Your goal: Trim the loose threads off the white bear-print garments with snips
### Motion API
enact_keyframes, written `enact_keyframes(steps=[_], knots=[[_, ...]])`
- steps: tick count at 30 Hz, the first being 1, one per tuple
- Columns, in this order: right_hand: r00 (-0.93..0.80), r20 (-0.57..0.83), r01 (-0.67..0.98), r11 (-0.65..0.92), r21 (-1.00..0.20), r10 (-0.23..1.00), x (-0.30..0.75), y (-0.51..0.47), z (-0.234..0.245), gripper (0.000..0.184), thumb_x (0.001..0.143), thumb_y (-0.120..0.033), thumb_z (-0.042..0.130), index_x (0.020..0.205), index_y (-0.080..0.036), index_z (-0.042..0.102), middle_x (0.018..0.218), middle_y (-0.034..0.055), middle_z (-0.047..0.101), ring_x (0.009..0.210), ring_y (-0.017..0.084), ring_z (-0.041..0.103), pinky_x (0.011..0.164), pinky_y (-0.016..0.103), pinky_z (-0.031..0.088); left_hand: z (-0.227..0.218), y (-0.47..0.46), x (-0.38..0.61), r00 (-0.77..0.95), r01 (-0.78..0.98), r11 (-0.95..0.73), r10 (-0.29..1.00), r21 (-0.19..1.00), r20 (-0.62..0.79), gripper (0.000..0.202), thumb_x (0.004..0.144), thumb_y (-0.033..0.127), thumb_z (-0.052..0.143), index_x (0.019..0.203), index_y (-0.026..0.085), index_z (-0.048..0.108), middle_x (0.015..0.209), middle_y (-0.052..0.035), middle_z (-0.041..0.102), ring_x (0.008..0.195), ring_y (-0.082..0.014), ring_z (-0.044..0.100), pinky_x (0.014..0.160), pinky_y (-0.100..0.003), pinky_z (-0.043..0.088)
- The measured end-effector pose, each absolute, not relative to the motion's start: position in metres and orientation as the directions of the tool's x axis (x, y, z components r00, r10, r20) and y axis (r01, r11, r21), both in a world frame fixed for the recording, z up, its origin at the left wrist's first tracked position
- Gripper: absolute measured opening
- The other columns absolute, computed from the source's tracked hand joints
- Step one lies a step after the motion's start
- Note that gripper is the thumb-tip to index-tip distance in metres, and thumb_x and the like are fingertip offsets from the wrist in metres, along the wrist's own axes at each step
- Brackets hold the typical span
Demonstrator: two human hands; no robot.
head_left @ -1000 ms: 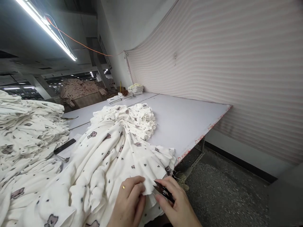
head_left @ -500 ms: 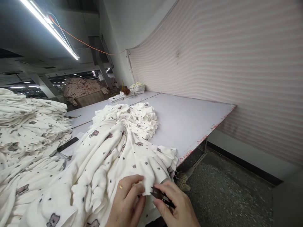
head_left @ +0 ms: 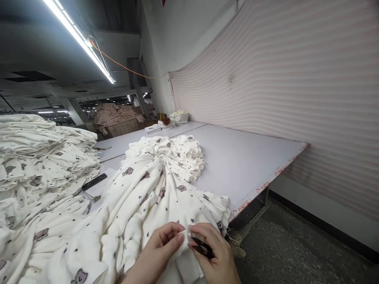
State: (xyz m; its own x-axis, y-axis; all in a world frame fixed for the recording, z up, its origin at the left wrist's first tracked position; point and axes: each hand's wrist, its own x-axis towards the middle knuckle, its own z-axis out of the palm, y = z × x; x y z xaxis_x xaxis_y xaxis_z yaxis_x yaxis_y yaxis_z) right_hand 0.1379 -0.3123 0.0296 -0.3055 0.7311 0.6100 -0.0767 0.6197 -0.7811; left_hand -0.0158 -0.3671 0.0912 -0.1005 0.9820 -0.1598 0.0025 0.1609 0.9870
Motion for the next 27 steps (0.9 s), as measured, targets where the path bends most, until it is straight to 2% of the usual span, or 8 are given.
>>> enact_keyframes(steps=[4,6,8,11,14,17,21,27], knots=[[-0.297,0.538,0.039,0.573,-0.819,0.789,0.13,-0.312,0.028,0.013,0.092,-0.025,0.05,0.092,-0.023,0.063,0.079,0.0019,0.069,0.073,0.018,0.066,0.065,0.023,0.049,0.09,-0.369,-0.014,-0.099,0.098,0.148,0.985,0.984,-0.138,0.029,0.078,0.044,0.07,0.091,0.018,0.066,0.075,0.0012,0.057,0.075,-0.0146,0.048,0.071,-0.024,0.038],[-0.257,0.507,0.117,0.548,-0.829,0.822,0.124,-0.311,0.027,0.017,0.095,-0.03,0.046,0.089,-0.022,0.06,0.073,0.0017,0.069,0.066,0.017,0.065,0.06,0.024,0.047,0.089,-0.37,-0.013,-0.127,0.175,0.152,0.983,0.973,-0.13,0.036,0.077,0.045,0.071,0.101,0.019,0.065,0.07,0.0035,0.05,0.071,-0.014,0.044,0.066,-0.024,0.036],[-0.24,0.488,0.142,0.528,-0.837,0.839,0.12,-0.311,0.029,0.022,0.096,-0.034,0.043,0.088,-0.022,0.059,0.072,0.0018,0.068,0.064,0.017,0.063,0.058,0.024,0.046,0.087,-0.369,-0.013,-0.15,0.233,0.149,0.982,0.961,-0.116,0.037,0.077,0.048,0.069,0.099,0.019,0.064,0.068,0.004,0.046,0.069,-0.0143,0.042,0.065,-0.024,0.035],[-0.232,0.45,0.056,0.474,-0.879,0.862,0.122,-0.311,0.033,0.021,0.094,-0.037,0.048,0.091,-0.021,0.06,0.076,0.0024,0.068,0.069,0.017,0.065,0.062,0.022,0.05,0.082,-0.366,-0.015,-0.184,0.201,0.153,0.976,0.968,-0.116,0.036,0.079,0.054,0.064,0.084,0.018,0.063,0.068,0.0028,0.048,0.068,-0.0144,0.042,0.065,-0.025,0.035],[-0.278,0.469,-0.006,0.486,-0.874,0.838,0.134,-0.31,0.036,0.021,0.087,-0.036,0.058,0.102,-0.022,0.064,0.086,0.0038,0.068,0.079,0.018,0.067,0.07,0.022,0.053,0.077,-0.365,-0.016,-0.19,0.06,0.133,0.974,0.989,-0.119,0.037,0.077,0.054,0.067,0.088,0.02,0.061,0.077,0.0005,0.056,0.076,-0.0161,0.048,0.07,-0.025,0.037],[-0.397,0.437,0.054,0.496,-0.866,0.807,0.144,-0.308,0.035,0.022,0.083,-0.029,0.062,0.104,-0.025,0.069,0.088,0.0038,0.071,0.08,0.019,0.068,0.07,0.023,0.053,0.078,-0.366,-0.015,-0.189,-0.025,0.112,0.975,0.993,-0.115,0.032,0.077,0.05,0.069,0.088,0.02,0.062,0.08,0.0006,0.058,0.079,-0.0165,0.05,0.073,-0.026,0.038],[-0.453,0.34,0.006,0.385,-0.923,0.824,0.142,-0.306,0.036,0.023,0.082,-0.031,0.065,0.102,-0.025,0.074,0.09,0.0055,0.074,0.085,0.022,0.069,0.075,0.028,0.054,0.079,-0.366,-0.014,-0.12,0.021,0.097,0.988,0.995,-0.094,0.029,0.079,0.047,0.068,0.085,0.02,0.061,0.077,0.0007,0.056,0.078,-0.016,0.048,0.074,-0.026,0.038],[-0.526,0.226,-0.094,0.209,-0.973,0.82,0.137,-0.302,0.035,0.023,0.078,-0.038,0.071,0.097,-0.025,0.078,0.09,0.0059,0.076,0.086,0.024,0.069,0.078,0.033,0.054,0.072,-0.362,-0.023,-0.062,0.081,0.134,0.99,0.988,-0.129,0.033,0.077,0.05,0.068,0.084,0.019,0.061,0.068,0.0034,0.047,0.069,-0.0136,0.041,0.065,-0.024,0.034]])
